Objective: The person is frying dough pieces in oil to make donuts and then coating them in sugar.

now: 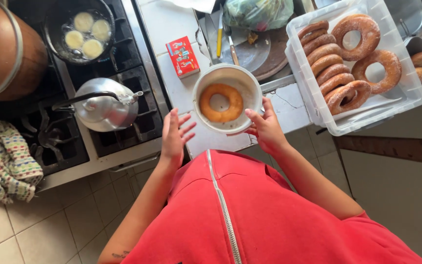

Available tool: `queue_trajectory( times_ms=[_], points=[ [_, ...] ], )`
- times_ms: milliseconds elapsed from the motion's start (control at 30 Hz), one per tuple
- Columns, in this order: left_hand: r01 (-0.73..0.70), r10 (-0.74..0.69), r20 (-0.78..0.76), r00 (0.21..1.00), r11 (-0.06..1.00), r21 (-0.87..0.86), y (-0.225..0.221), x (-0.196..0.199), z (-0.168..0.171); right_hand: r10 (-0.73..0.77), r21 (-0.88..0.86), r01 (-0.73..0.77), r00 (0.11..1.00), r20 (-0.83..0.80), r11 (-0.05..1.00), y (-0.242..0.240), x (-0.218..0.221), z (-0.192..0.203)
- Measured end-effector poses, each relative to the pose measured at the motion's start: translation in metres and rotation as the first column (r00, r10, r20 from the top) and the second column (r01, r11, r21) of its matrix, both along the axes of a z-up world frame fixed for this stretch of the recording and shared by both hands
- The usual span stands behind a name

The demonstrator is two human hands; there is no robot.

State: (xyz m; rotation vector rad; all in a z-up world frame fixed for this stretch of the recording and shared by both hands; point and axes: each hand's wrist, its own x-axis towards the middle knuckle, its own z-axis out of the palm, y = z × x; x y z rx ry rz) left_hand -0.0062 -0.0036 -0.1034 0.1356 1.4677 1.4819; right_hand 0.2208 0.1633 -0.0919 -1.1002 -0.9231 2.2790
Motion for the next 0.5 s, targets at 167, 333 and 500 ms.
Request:
queue_trajectory(
  times_ms=[167, 333, 500],
  points=[
    [0.058, -0.059, -0.136, 0.989, 0.998, -0.013, -0.004, -0.006, -0.008, 0.073, 0.115, -0.072, 0.997, 0.003, 0.991, 0.000, 0.010, -0.040],
    [0.126, -0.130, -0.199, 0.971, 0.992, -0.029, -0.002, 0.001, -0.011, 0.090, 0.079, -0.090, 0.996, -0.001, 0.993, -0.006, 0.009, -0.046],
    [0.084, -0.095, -0.250, 0.964, 0.995, -0.057, -0.010, 0.001, -0.026, 0.013, 0.046, -0.015, 0.999, 0.043, 0.999, -0.004, 0.007, -0.044]
  ],
)
